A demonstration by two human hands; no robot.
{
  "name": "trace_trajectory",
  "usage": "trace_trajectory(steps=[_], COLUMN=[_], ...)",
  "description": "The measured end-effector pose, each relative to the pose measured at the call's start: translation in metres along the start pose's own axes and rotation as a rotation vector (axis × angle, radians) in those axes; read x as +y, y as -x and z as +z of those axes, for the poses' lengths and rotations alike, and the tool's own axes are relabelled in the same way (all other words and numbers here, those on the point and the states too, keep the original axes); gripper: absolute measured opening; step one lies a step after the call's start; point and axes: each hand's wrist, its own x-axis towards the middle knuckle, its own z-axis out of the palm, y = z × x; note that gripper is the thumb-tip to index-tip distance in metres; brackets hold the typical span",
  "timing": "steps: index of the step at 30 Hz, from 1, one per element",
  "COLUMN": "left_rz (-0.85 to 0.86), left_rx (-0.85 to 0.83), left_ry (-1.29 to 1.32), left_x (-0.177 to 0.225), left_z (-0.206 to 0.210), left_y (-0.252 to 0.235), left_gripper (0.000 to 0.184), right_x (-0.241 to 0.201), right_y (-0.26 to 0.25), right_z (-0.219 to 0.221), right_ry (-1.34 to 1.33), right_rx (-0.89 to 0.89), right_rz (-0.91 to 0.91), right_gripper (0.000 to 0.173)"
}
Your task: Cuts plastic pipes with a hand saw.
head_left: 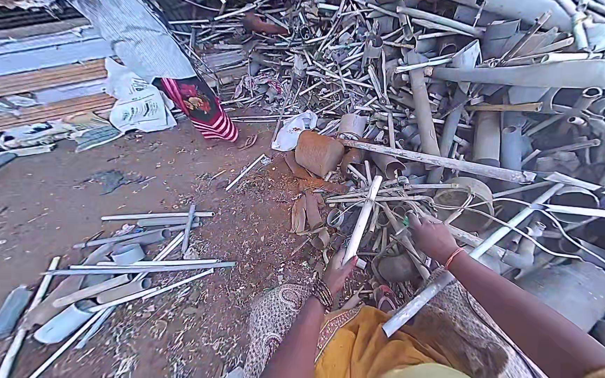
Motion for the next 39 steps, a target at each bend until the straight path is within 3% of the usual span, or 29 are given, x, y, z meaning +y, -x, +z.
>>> trace_trajectory(steps=[2,5,10,13,17,21,23,26,28,39], left_rz=[-0.055,-0.124,-0.226,-0.247,-0.198,-0.204,-0.193,-0.163,-0.143,-0.187], left_rx=[0.010,0.048,0.066,0.109,0.128,0.086,0.069,0.088,0.091,0.148], left_ry=[-0.242,-0.407,-0.615,-0.654,-0.608,-0.559,-0.537,-0.477,-0.489,-0.738], left_x=[0.003,0.008,0.021,0.026,0.025,0.019,0.018,0.020,0.022,0.028], left_z=[-0.006,-0.011,-0.012,-0.012,-0.013,-0.015,-0.014,-0.004,0.001,0.012], left_y=[0.002,0.001,0.004,0.009,0.017,0.017,0.015,0.013,0.012,0.003], left_gripper=[0.048,0.054,0.059,0.059,0.059,0.060,0.066,0.065,0.060,0.059], right_x=[-0.011,-0.037,-0.049,-0.059,-0.042,-0.046,-0.034,0.004,0.019,0.075], right_y=[0.000,0.011,0.003,0.014,-0.002,0.006,-0.003,-0.025,-0.033,-0.029], right_z=[-0.004,-0.002,-0.008,-0.007,-0.012,-0.007,-0.007,0.003,0.007,-0.013], right_ry=[0.017,0.093,0.006,-0.005,-0.164,-0.050,-0.131,-0.617,-0.783,-0.613], right_rx=[-0.061,-0.152,-0.101,-0.115,-0.007,-0.169,-0.120,0.140,0.240,0.082], right_rz=[0.014,-0.155,0.070,-0.040,0.125,-0.142,-0.115,-0.038,-0.009,0.016], right_gripper=[0.049,0.050,0.047,0.046,0.046,0.047,0.047,0.045,0.044,0.046])
